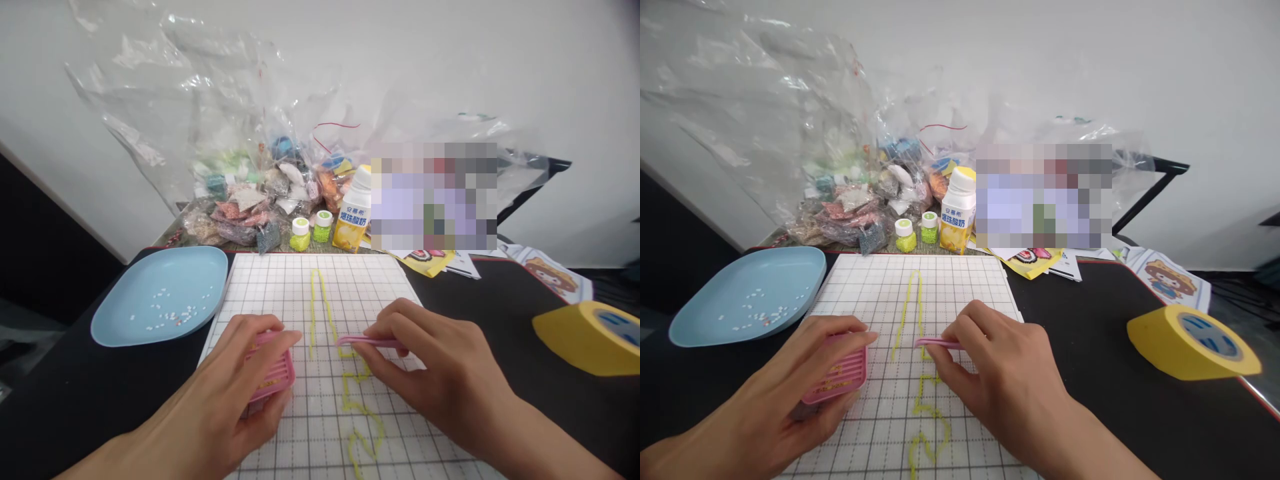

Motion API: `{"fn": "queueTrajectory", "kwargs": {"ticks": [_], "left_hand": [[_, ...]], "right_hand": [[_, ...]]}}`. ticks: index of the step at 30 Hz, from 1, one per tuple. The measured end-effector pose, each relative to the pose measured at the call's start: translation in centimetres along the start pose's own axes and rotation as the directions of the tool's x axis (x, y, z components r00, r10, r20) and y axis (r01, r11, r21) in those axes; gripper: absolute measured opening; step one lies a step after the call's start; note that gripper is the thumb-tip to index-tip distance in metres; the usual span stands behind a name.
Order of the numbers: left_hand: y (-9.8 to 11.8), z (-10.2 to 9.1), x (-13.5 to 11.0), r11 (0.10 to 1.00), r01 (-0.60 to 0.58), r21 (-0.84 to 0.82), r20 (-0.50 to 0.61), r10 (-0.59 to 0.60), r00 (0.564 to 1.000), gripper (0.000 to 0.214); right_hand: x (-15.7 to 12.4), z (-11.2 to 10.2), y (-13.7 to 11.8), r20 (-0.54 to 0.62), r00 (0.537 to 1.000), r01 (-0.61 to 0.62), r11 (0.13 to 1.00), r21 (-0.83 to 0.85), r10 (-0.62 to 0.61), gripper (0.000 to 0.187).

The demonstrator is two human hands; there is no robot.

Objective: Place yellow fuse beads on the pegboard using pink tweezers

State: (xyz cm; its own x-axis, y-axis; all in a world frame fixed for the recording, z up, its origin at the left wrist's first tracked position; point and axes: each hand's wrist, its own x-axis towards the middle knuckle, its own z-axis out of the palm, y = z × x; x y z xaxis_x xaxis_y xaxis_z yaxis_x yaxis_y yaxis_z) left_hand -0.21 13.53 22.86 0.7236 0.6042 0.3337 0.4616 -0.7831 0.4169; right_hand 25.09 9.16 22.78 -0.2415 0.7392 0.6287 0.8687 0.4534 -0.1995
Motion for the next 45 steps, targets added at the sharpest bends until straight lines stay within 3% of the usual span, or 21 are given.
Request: {"fn": "queueTrajectory", "kwargs": {"ticks": [4,7,10,15,25,32,41,45], "left_hand": [[0.0,0.2,-0.3,0.997,0.063,-0.053,-0.034,-0.065,0.997,0.042],[0.0,0.1,-0.3,0.99,0.091,-0.106,0.013,-0.09,0.996,0.044],[-0.3,-0.1,-0.3,0.987,0.102,-0.121,0.053,-0.096,0.994,0.05],[-0.4,0.0,-0.5,0.973,0.161,-0.167,0.027,-0.159,0.987,0.057],[0.2,0.7,-1.7,0.921,0.272,-0.278,0.036,-0.273,0.961,0.061],[0.3,0.9,-1.6,0.94,0.226,-0.254,-0.016,-0.238,0.971,0.057],[0.2,0.9,-1.8,0.946,0.235,-0.224,0.009,-0.239,0.971,0.059],[0.2,0.6,-1.5,0.953,0.204,-0.226,0.024,-0.204,0.979,0.062]], "right_hand": [[-0.1,0.0,0.1,-0.013,1.0,-0.005,1.0,-0.02,0.005,0.023],[-0.1,0.1,0.1,0.0,1.0,-0.019,1.0,0.011,0.019,0.022],[-0.1,0.1,-0.1,0.035,0.999,-0.022,0.995,0.094,0.019,0.017],[0.0,0.1,-0.5,0.044,0.998,0.028,0.982,0.185,-0.036,0.002],[-0.4,0.3,-1.9,0.197,0.967,0.093,0.943,0.319,-0.162,0.024],[-0.4,0.4,-2.1,0.221,0.961,0.088,0.94,0.331,-0.168,0.024],[-0.5,0.2,-2.2,0.252,0.947,0.11,0.936,0.335,-0.201,0.024],[-0.4,-0.2,-1.8,0.207,0.963,0.097,0.938,0.333,-0.173,0.024]]}}
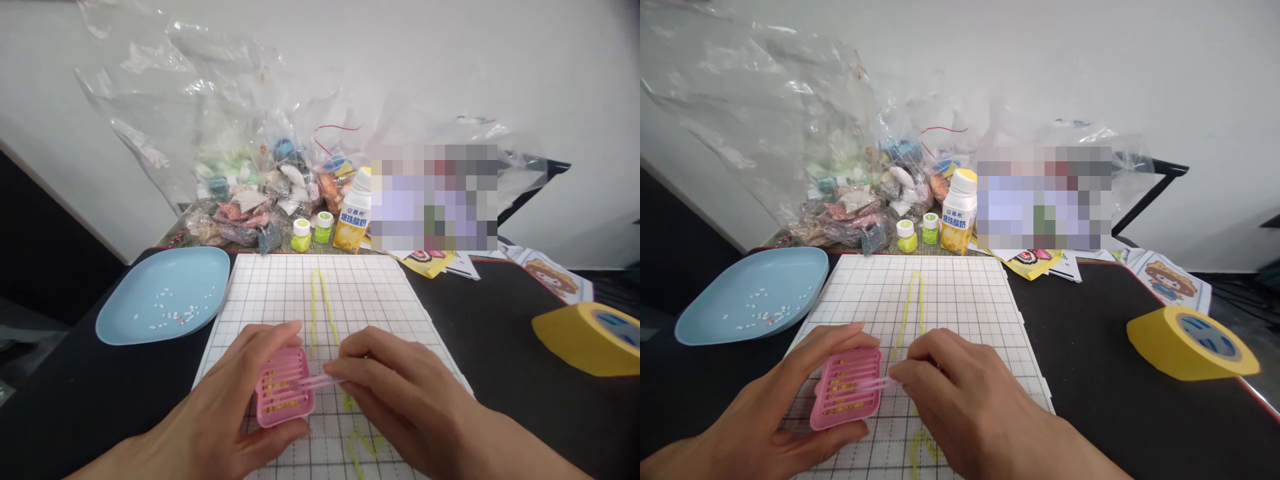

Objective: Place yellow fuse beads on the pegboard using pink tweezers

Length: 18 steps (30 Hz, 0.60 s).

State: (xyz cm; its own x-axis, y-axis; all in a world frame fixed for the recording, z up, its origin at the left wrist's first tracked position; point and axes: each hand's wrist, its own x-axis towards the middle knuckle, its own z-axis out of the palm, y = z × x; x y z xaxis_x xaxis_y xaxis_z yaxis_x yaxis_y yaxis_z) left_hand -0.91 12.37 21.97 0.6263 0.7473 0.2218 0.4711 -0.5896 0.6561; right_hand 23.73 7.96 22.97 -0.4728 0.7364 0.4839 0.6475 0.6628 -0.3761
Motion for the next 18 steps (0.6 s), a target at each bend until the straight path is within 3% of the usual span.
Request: {"fn": "queueTrajectory", "kwargs": {"ticks": [7,18], "left_hand": [[0.7,-0.5,1.2,0.979,-0.182,0.092,0.051,0.178,0.983,0.052],[0.7,-0.6,1.9,0.939,-0.271,0.211,0.12,0.25,0.961,0.038]], "right_hand": [[0.2,-1.4,1.4,-0.151,0.988,-0.033,0.994,-0.101,0.017,0.02],[0.0,-1.0,1.6,-0.091,0.994,-0.069,0.991,-0.116,0.059,0.011]]}}
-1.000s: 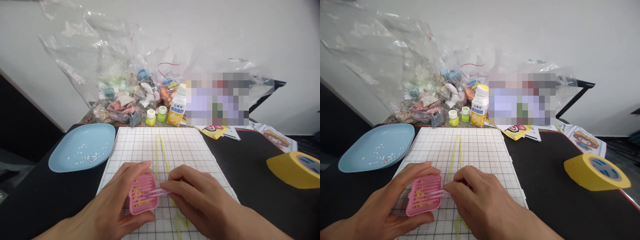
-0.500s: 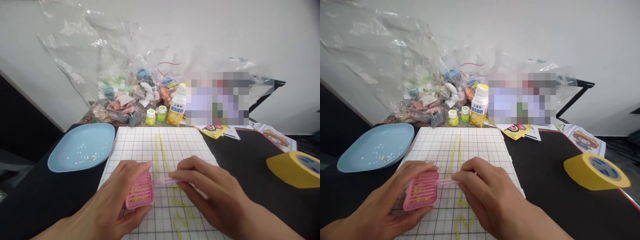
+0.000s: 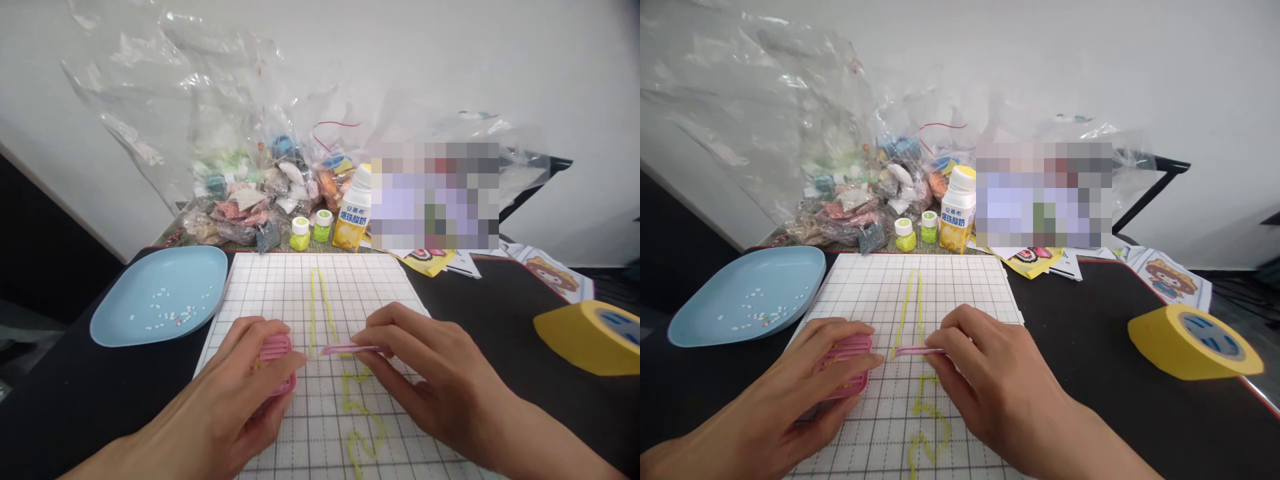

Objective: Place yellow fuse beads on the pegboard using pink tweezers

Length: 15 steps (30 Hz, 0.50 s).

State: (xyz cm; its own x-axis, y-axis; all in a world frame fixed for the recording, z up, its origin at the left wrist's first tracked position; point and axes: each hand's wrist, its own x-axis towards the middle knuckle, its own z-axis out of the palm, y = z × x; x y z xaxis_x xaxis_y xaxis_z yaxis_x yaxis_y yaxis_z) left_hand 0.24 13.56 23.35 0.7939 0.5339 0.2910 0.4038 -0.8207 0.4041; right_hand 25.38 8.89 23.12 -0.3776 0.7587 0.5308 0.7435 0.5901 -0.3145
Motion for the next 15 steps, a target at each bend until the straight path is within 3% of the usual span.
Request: {"fn": "queueTrajectory", "kwargs": {"ticks": [15], "left_hand": [[0.1,0.1,0.1,0.999,0.008,-0.036,-0.065,-0.01,0.998,0.035]], "right_hand": [[0.2,1.3,-0.1,0.034,0.999,0.04,0.997,-0.061,-0.038,0.014]]}}
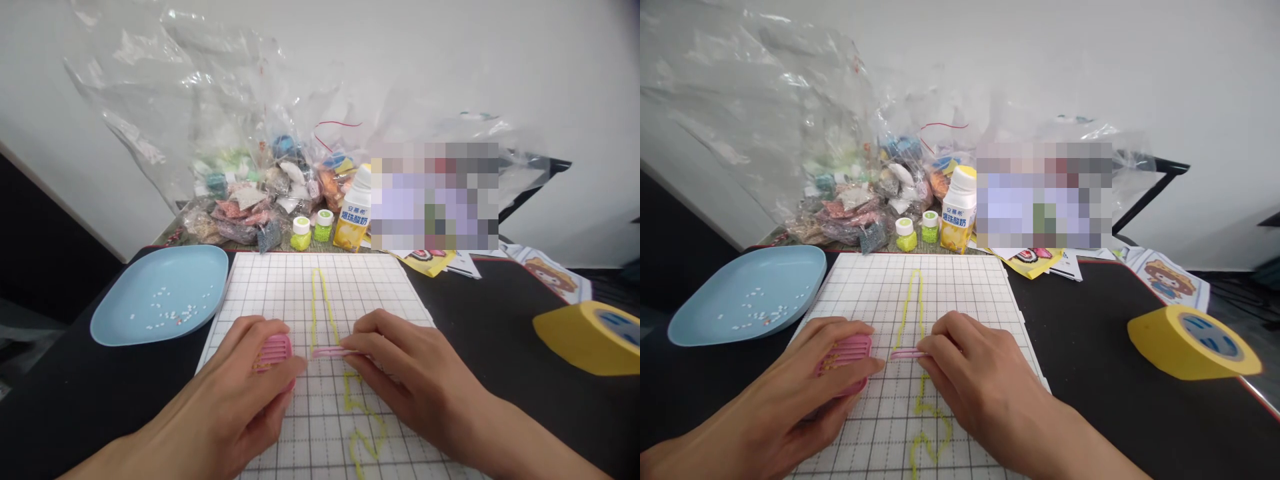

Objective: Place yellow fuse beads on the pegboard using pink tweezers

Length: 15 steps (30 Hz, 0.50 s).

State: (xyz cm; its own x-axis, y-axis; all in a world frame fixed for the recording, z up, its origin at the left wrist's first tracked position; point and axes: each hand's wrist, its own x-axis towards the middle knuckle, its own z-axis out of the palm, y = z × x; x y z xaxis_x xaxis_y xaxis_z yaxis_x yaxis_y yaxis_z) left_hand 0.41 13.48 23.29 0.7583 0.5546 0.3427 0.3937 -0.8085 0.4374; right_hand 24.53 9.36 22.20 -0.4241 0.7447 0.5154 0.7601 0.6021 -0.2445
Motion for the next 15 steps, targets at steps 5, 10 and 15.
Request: {"fn": "queueTrajectory", "kwargs": {"ticks": [5,10,15], "left_hand": [[0.03,0.07,0.06,1.0,-0.004,0.006,-0.027,0.004,1.0,0.036],[0.0,0.22,0.06,1.0,0.002,0.025,-0.043,-0.001,0.999,0.037],[-0.13,0.36,-0.04,0.999,0.007,0.037,-0.059,-0.005,0.998,0.038]], "right_hand": [[-0.01,0.11,0.04,-0.006,1.0,0.009,1.0,-0.015,-0.009,0.014],[-0.07,0.19,0.07,-0.006,1.0,0.011,0.999,-0.032,-0.011,0.015],[-0.14,0.25,0.05,0.001,1.0,0.013,1.0,-0.024,-0.013,0.018]]}}
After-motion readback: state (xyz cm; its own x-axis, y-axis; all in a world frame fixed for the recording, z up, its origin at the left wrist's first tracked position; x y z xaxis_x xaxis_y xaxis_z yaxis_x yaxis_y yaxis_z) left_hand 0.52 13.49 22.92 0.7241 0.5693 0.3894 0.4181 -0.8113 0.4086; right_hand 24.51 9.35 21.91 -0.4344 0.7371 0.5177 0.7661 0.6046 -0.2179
